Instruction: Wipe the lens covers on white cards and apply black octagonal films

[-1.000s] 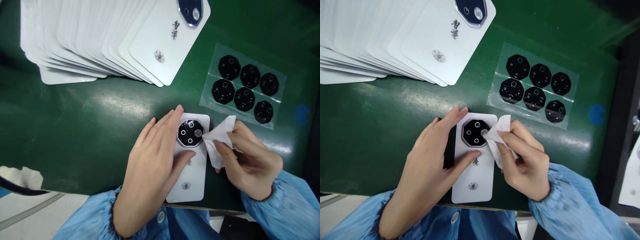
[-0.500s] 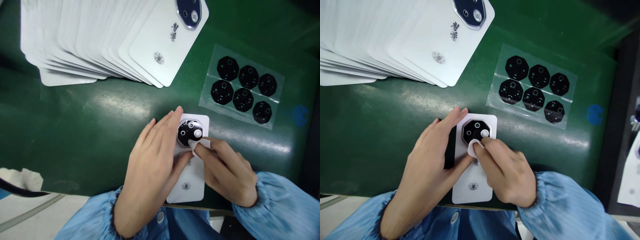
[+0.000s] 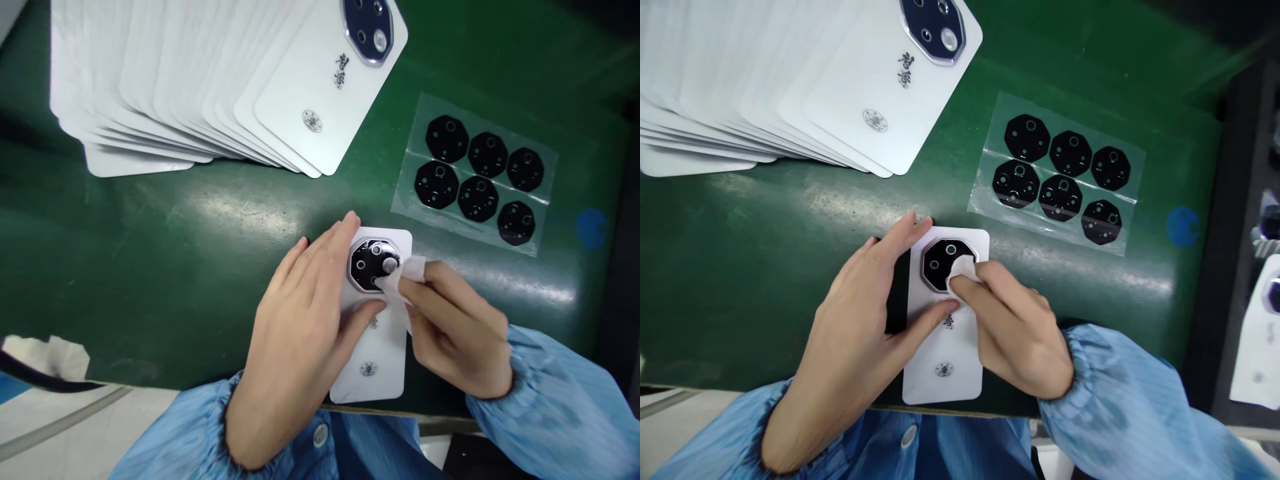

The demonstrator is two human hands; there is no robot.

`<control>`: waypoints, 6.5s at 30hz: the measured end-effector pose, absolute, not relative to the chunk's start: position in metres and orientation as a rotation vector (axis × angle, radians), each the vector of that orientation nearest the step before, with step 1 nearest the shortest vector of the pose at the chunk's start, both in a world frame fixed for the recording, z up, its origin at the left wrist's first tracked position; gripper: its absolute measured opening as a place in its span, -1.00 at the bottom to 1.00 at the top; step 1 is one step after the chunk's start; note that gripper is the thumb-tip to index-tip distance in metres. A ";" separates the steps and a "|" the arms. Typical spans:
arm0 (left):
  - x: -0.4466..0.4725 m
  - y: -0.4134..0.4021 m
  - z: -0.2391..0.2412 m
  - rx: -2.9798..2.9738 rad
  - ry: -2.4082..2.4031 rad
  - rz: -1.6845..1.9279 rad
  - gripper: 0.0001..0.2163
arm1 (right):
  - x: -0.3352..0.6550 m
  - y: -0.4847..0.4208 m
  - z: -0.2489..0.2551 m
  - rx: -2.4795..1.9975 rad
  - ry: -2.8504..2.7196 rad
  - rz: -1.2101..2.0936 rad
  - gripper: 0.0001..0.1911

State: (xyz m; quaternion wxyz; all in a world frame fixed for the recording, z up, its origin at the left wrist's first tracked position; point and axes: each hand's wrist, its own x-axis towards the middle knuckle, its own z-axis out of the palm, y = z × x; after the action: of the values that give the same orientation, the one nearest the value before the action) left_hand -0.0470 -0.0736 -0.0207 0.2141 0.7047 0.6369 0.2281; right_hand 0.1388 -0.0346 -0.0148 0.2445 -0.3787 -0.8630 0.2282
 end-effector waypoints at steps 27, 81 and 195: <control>-0.048 -0.073 -0.021 1.955 1.735 0.605 -0.38 | 0.117 -0.044 -0.008 -0.824 -2.686 -0.058 -0.72; -0.046 -0.072 -0.021 1.958 1.733 0.609 -0.35 | 0.125 -0.051 -0.014 -0.853 -2.682 0.008 -0.70; -0.045 -0.069 -0.019 1.903 1.832 0.588 -0.24 | 0.139 -0.041 -0.004 -1.412 -1.570 1.163 -0.79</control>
State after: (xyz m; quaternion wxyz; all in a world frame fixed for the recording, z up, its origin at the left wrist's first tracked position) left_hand -0.0447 -0.0691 -0.0185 0.2159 0.6867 0.6609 0.2120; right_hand 0.1387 -0.0405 -0.0037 0.3575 -0.5470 -0.6081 0.4507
